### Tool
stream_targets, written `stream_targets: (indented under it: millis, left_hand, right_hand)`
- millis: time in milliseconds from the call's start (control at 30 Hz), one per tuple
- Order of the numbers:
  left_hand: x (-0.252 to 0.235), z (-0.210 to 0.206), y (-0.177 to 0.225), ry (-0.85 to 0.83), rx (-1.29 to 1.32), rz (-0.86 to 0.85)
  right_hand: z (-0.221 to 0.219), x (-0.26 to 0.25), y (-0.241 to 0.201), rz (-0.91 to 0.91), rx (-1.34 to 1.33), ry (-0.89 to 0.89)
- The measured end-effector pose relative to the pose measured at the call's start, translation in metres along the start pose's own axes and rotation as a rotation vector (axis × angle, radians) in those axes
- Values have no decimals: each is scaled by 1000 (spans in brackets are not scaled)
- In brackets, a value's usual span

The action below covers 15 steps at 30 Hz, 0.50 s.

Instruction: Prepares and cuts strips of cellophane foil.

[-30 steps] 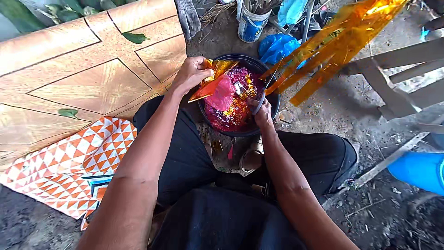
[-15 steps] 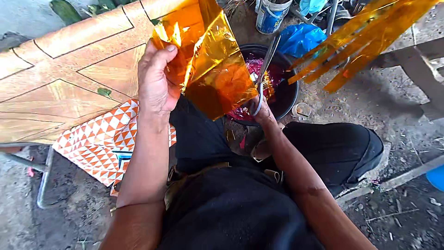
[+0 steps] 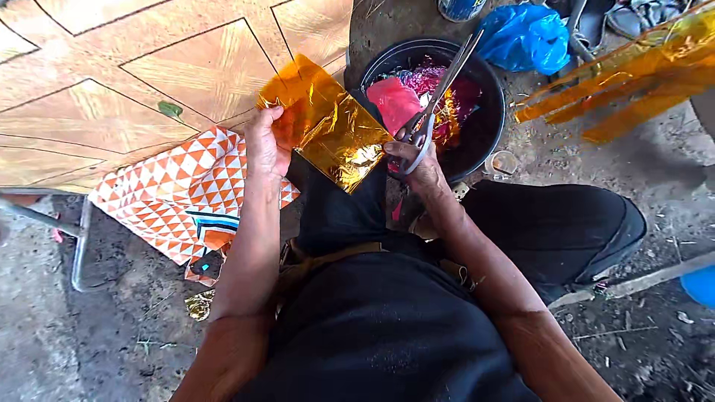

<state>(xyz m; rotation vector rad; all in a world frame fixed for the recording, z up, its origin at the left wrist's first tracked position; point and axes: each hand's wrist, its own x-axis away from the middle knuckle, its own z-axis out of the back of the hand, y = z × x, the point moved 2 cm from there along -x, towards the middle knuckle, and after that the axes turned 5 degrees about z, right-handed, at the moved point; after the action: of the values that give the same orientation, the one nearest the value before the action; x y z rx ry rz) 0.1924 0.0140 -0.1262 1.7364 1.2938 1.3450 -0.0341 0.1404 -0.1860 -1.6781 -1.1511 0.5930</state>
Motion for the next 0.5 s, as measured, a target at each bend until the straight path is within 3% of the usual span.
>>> stream_targets:
  millis: [167,500]
  left_hand:
    - [-5,10,-12,-8,23,14]
    - [24,35,-18,-64,125,115]
  right_hand:
    - [5,-5,-2,18,59,97]
    - [14,11,-6,74,101,-79]
